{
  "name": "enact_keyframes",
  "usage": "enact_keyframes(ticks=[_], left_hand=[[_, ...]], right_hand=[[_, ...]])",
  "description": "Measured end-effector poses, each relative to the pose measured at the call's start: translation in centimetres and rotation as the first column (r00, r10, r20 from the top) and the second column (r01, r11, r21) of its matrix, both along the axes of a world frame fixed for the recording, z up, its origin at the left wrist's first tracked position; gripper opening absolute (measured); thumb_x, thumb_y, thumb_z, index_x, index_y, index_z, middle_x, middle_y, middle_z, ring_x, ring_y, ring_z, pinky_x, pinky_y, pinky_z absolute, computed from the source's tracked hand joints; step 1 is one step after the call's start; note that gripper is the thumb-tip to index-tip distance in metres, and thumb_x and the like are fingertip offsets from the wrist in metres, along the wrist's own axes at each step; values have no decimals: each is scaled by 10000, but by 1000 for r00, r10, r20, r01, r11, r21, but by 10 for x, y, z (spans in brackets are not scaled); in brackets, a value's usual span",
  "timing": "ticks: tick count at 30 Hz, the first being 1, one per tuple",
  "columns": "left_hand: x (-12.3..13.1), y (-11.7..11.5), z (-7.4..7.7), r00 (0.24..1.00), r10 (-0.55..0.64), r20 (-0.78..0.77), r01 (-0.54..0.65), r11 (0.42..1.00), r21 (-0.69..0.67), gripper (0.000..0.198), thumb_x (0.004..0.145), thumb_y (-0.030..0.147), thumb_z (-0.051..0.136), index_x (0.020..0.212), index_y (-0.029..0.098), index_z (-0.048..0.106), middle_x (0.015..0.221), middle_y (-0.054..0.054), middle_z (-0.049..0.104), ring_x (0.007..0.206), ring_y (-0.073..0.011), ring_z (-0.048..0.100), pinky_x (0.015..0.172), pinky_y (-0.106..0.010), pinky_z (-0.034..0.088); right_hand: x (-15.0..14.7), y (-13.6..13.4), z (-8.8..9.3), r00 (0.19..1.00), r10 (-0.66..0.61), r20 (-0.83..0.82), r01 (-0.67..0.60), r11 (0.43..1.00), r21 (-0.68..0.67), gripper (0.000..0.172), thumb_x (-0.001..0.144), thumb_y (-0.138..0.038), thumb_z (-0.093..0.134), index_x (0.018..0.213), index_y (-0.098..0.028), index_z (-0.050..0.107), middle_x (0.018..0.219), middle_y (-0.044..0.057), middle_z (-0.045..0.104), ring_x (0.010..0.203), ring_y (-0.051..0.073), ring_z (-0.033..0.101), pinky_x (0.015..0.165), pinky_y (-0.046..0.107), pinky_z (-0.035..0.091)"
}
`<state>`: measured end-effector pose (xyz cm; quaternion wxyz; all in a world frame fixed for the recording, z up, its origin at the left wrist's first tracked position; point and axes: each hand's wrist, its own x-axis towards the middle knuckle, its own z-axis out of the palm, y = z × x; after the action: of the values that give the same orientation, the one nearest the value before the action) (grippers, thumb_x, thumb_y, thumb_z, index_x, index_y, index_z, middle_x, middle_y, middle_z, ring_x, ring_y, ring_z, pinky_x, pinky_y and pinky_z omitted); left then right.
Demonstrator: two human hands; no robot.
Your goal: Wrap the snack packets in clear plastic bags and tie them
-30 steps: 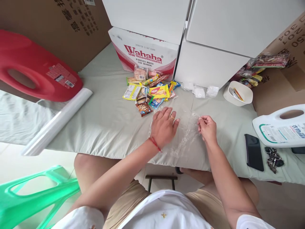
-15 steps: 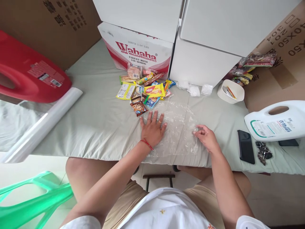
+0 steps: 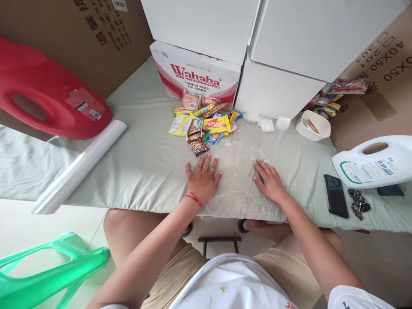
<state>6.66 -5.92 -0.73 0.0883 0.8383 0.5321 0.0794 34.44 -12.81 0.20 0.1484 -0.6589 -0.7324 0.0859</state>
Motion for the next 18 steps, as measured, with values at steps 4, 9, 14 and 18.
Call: enact_keyframes(ticks=[4,9,14,18], left_hand=[[-16,5,-4,998,-66,8,66,998,-1,604,1080,487,191,1609,266,381,1702,-73,295,1579,-284,269,1251,-706,28],[-14,4,-6,998,-62,6,62,998,-2,596,1076,485,230,1607,265,384,1700,-79,300,1577,-311,266,1241,-726,44],[-13,5,-5,999,-50,-5,50,999,-20,599,1068,498,242,1613,287,373,1707,-65,281,1583,-307,254,1246,-717,41],[-13,5,-5,999,-49,-5,48,998,-35,603,1061,508,250,1614,299,370,1714,-55,267,1588,-308,240,1249,-709,34]], right_hand=[[12,37,18,998,-58,37,61,995,-83,372,1014,-386,457,1185,-234,751,1243,117,738,1154,311,667,1019,487,520],[-25,144,51,981,119,152,-125,992,28,377,985,-256,510,1301,-149,687,1244,157,716,1199,315,616,1083,464,453],[-77,251,49,924,299,238,-303,953,-21,914,777,-283,820,1569,-103,401,1598,198,434,1506,408,293,1214,580,258],[-86,280,55,895,334,294,-306,942,-139,855,717,-255,872,1476,-89,515,1499,219,520,1440,434,371,1205,604,237]])
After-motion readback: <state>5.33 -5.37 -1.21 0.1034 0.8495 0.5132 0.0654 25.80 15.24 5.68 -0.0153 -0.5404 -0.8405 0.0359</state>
